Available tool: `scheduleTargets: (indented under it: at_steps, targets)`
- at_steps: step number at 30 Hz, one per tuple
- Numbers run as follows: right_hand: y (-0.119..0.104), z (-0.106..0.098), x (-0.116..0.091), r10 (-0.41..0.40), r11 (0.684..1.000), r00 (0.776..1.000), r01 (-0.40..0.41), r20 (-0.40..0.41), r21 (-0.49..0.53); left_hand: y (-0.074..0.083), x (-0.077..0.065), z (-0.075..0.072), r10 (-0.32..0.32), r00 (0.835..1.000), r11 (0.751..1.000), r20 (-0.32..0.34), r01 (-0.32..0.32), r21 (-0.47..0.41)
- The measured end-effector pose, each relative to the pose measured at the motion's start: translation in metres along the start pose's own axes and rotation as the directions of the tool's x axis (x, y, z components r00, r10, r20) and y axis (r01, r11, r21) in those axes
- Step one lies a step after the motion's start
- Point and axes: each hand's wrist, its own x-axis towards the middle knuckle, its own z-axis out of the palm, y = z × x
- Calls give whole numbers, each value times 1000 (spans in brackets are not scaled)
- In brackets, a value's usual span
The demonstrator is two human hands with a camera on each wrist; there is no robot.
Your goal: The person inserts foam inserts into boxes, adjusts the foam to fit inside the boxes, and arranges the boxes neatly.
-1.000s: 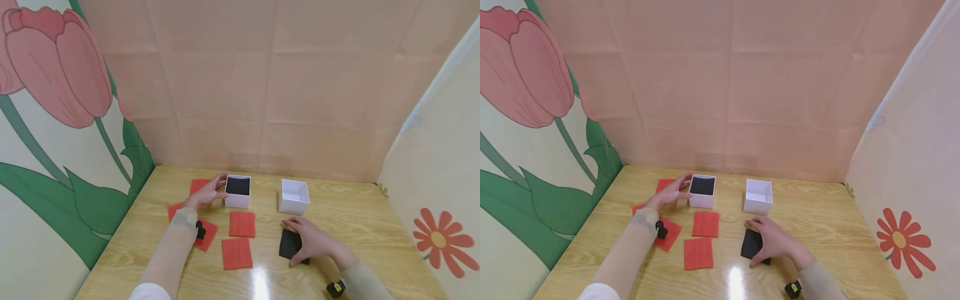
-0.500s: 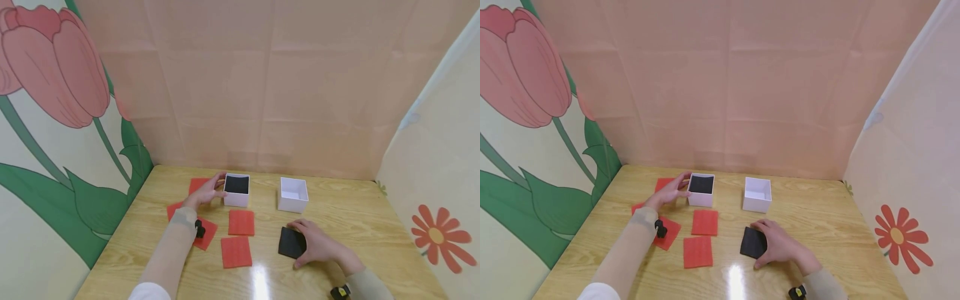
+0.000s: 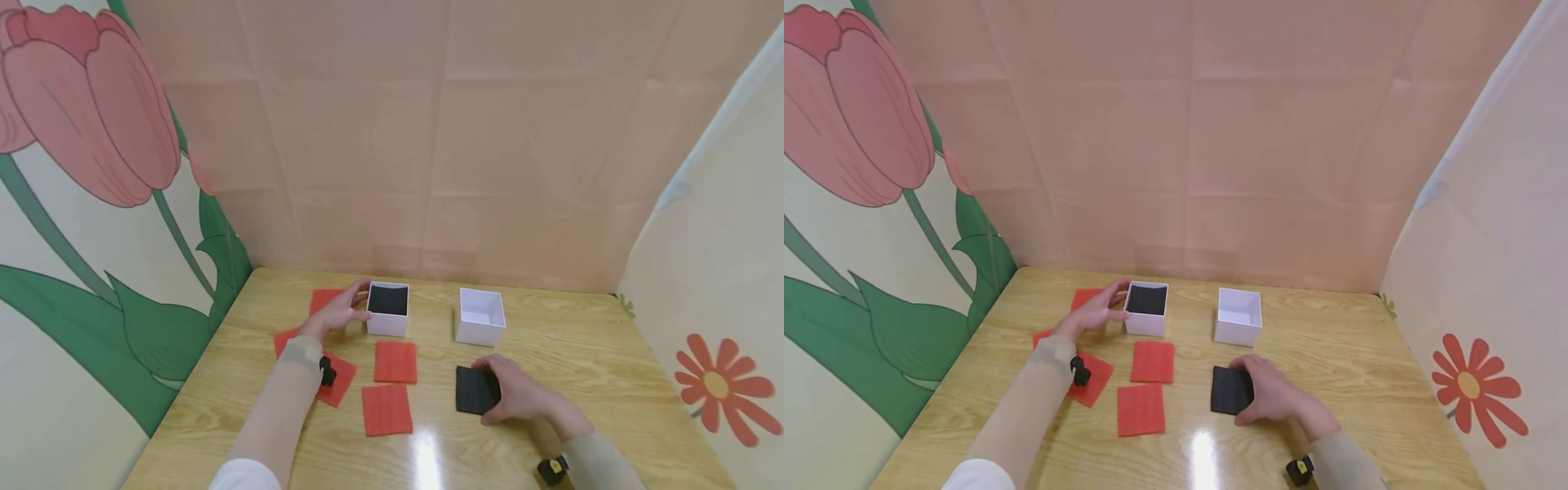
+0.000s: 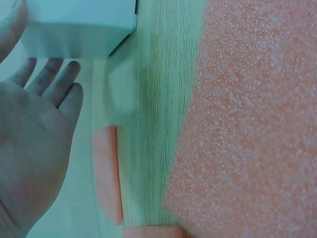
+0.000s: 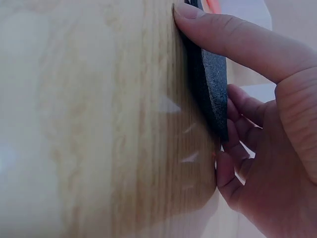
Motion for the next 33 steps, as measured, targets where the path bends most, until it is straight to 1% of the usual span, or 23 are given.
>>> scheduleTargets:
  at_steps: [6,11,16,19,24,27,33]
  targets:
    - [1,-3,4,6,1000,1000,-6,28,-2,-1,0,0,1,1000,1000,-3,-1,11]
    - [4,-5,6,10,1000,999,-11,39,20,-1,1,-1,0,1000,1000,-10,0,13]
    - [5,-8,7,-6,998,999,3,47,58,-1,3,-1,1,1000,1000,-14,-1,3]
    - [6,-10,8,-6,997,998,1,66,83,0,3,-1,4,1000,1000,-12,-4,1]
    - [6,-17,7,19,989,994,-35,107,147,-1,3,0,3,1000,1000,-4,-3,3]
    - [5,-20,6,34,982,992,-57,124,181,-1,3,0,-9,1000,1000,-7,9,5]
    - [6,-22,6,42,977,993,-64,111,205,-1,1,1,-29,1000,1000,-4,29,11]
